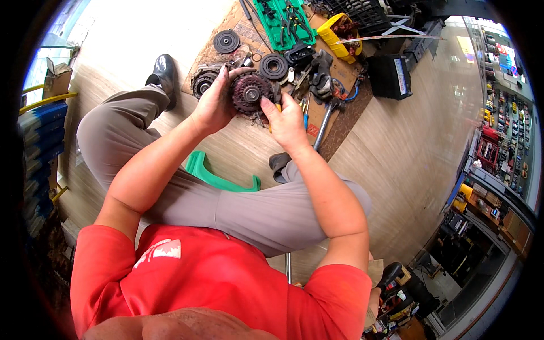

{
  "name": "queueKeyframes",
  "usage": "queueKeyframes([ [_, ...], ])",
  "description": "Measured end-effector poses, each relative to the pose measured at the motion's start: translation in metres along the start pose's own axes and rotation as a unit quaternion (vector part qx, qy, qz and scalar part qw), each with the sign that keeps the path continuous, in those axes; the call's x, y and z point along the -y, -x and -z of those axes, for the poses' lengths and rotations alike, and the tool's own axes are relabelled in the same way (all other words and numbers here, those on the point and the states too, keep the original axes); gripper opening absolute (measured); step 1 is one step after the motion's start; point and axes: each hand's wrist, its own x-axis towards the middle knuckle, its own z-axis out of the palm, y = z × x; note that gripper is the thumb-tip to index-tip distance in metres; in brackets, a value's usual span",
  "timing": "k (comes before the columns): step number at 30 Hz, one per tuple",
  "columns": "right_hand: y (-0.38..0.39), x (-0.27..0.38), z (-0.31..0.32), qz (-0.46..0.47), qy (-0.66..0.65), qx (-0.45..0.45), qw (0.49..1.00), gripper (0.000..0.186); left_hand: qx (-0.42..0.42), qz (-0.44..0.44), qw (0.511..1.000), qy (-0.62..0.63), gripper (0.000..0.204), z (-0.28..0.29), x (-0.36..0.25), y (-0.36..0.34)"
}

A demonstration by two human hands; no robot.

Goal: The person disassembles a mechanical assembly by hand and with pliers while sitting on the floor. They handle gears, a stator, and a circuit board, removing small pins and components from the assembly.

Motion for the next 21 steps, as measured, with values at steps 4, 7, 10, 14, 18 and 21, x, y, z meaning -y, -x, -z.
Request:
queueKeyframes([
  [4, 0.002, 0.013, 0.001, -0.045, -0.02, 0.0, 0.999, 0.031, 0.005, 0.012, 1.0, 0.011, 0.053, -0.002, -0.001, 0.001],
  [7, -0.001, 0.01, 0.004, -0.044, -0.019, 0.0, 0.999, 0.032, 0.003, 0.017, 1.0, 0.018, 0.056, -0.004, -0.002, 0.001],
  [10, -0.002, 0.01, 0.007, -0.035, -0.006, -0.007, 0.999, 0.034, 0.001, 0.017, 0.999, 0.028, 0.06, -0.005, -0.002, 0.0],
  [14, -0.005, 0.009, 0.009, 0.001, 0.012, -0.032, 0.999, 0.037, 0.011, 0.018, 0.999, 0.035, 0.064, -0.006, -0.002, 0.001],
  [18, -0.004, 0.019, 0.01, -0.015, -0.003, -0.024, 1.0, 0.038, 0.026, 0.02, 0.999, 0.03, 0.07, -0.002, 0.0, 0.0],
  [21, -0.003, 0.017, 0.015, -0.01, -0.001, -0.017, 1.0, 0.037, 0.049, 0.024, 0.998, 0.019, 0.078, -0.003, -0.002, 0.002],
])
